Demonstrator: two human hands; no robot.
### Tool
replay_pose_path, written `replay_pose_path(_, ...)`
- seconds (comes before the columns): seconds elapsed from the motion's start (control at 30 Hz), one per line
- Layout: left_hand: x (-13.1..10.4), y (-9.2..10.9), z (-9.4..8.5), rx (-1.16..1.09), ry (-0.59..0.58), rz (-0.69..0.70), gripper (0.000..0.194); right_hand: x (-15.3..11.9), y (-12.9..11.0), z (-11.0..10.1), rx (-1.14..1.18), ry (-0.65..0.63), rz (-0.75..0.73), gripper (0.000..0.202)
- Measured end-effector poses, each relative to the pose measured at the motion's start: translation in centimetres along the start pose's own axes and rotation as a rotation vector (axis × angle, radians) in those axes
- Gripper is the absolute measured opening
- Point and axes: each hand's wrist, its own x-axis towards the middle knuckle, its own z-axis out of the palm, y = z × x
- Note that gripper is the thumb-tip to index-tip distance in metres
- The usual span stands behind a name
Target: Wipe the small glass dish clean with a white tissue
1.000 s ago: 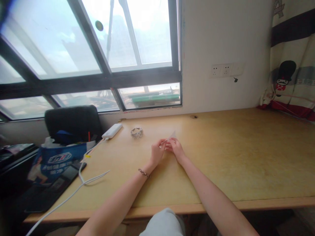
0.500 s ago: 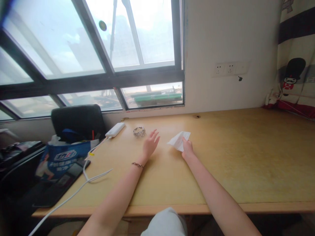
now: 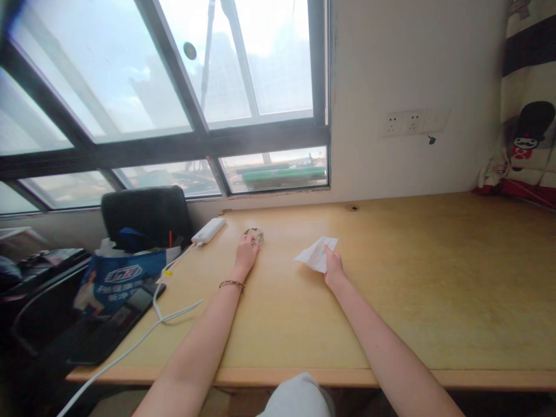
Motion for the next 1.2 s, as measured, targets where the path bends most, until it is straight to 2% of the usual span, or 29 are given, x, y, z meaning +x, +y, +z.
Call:
replay_pose_path(0.13, -1.3, 3.0, 0.3, -0.046, -0.015, 0.082, 0.018, -0.1, 0.1, 0.1, -0.032, -0.023, -0.031, 0.014)
replay_pose_path(0.27, -4.0, 8.3, 1.0, -0.128, -0.003, 0.272, 0.021, -0.4, 0.1, 0.2, -0.143, -0.069, -0.093, 0.020)
replay_pose_path(0.37, -6.3, 11.8, 1.6, -0.196, -0.066, 0.439, 0.019, -0.8, 0.1, 0.4, -0.315, -0.113, -0.231, 0.024)
replay_pose_path(0.5, -8.2, 13.9, 1.5, -0.313, -0.161, 0.632, 0.025, -1.1, 0.0, 0.5, -0.381, -0.099, -0.395, 0.021)
replay_pose_path(0.57, -8.4, 14.1, 1.0, -0.377, -0.164, 0.641, 0.032, -1.0, -0.1, 0.4, -0.374, -0.071, -0.426, 0.021)
replay_pose_path(0.63, -8.2, 14.1, 0.6, -0.468, -0.129, 0.548, 0.042, -1.0, -0.3, 0.3, -0.397, -0.056, -0.409, 0.021)
replay_pose_path(0.73, -7.8, 14.3, 0.3, -0.661, -0.072, 0.268, 0.060, -1.1, -0.6, 0.2, -0.468, -0.040, -0.341, 0.027)
replay_pose_path(0.77, -7.7, 14.4, 0.4, -0.747, -0.108, 0.174, 0.062, -1.2, -0.7, 0.1, -0.491, -0.032, -0.332, 0.029)
replay_pose_path(0.8, -7.6, 14.5, 0.5, -0.846, -0.193, 0.090, 0.060, -1.4, -0.8, 0.1, -0.512, -0.029, -0.336, 0.032)
replay_pose_path(0.9, -7.6, 14.9, 1.2, -1.170, -0.582, -0.104, 0.049, -1.7, -1.0, 0.1, -0.569, -0.024, -0.414, 0.037)
replay_pose_path(0.97, -7.7, 15.0, 1.6, -1.343, -0.722, -0.212, 0.046, -1.8, -1.1, 0.0, -0.632, -0.020, -0.496, 0.036)
replay_pose_path(1.1, -7.8, 14.9, 1.8, -1.503, -0.724, -0.377, 0.040, -2.0, -1.3, -0.1, -0.751, -0.056, -0.648, 0.029)
replay_pose_path(1.2, -7.8, 14.8, 1.7, -1.525, -0.689, -0.446, 0.040, -2.1, -1.4, 0.0, -0.748, -0.066, -0.683, 0.024)
